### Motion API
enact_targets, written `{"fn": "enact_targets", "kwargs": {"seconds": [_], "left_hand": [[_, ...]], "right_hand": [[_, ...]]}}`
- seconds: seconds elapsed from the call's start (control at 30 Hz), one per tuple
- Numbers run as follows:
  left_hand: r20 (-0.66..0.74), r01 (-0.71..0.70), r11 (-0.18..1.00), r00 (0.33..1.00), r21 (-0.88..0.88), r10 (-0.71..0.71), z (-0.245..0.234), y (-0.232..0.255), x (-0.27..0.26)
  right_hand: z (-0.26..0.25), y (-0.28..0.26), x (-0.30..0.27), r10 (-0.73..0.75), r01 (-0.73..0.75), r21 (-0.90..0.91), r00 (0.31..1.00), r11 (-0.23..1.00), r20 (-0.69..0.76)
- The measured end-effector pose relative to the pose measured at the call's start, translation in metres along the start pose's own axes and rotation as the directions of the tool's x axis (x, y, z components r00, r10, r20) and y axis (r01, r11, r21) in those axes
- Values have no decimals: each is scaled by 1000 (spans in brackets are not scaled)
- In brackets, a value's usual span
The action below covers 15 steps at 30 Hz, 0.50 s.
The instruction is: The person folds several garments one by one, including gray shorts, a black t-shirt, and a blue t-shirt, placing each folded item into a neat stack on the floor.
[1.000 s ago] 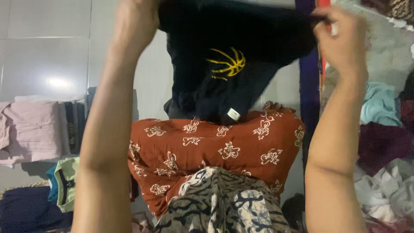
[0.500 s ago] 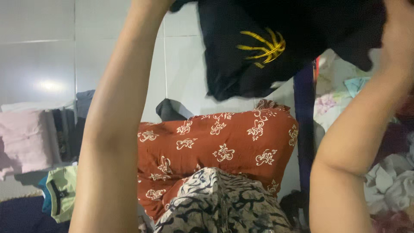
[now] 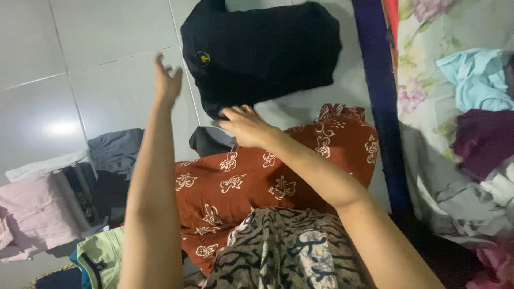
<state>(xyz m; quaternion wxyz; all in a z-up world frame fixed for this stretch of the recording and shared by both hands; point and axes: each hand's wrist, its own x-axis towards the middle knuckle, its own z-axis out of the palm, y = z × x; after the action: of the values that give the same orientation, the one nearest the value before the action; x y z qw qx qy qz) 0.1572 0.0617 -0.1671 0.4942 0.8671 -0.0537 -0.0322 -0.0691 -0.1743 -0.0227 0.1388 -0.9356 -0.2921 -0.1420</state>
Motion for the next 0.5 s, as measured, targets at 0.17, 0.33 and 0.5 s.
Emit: {"fn": "enact_targets", "kwargs": {"seconds": [0.17, 0.33, 0.5], "left_hand": [[99, 220, 964, 967, 150, -236, 41, -71, -84], [-12, 215, 922, 975, 321, -224, 76, -86, -111], [-340, 328, 878, 917, 347, -208, 90, -78, -125]], "right_hand": [[48, 74, -64, 393, -765, 226, 532, 604, 750], [59, 187, -150, 815, -915, 258, 395, 309, 424], [89, 241, -194, 960, -850, 516, 222, 105, 171]]}}
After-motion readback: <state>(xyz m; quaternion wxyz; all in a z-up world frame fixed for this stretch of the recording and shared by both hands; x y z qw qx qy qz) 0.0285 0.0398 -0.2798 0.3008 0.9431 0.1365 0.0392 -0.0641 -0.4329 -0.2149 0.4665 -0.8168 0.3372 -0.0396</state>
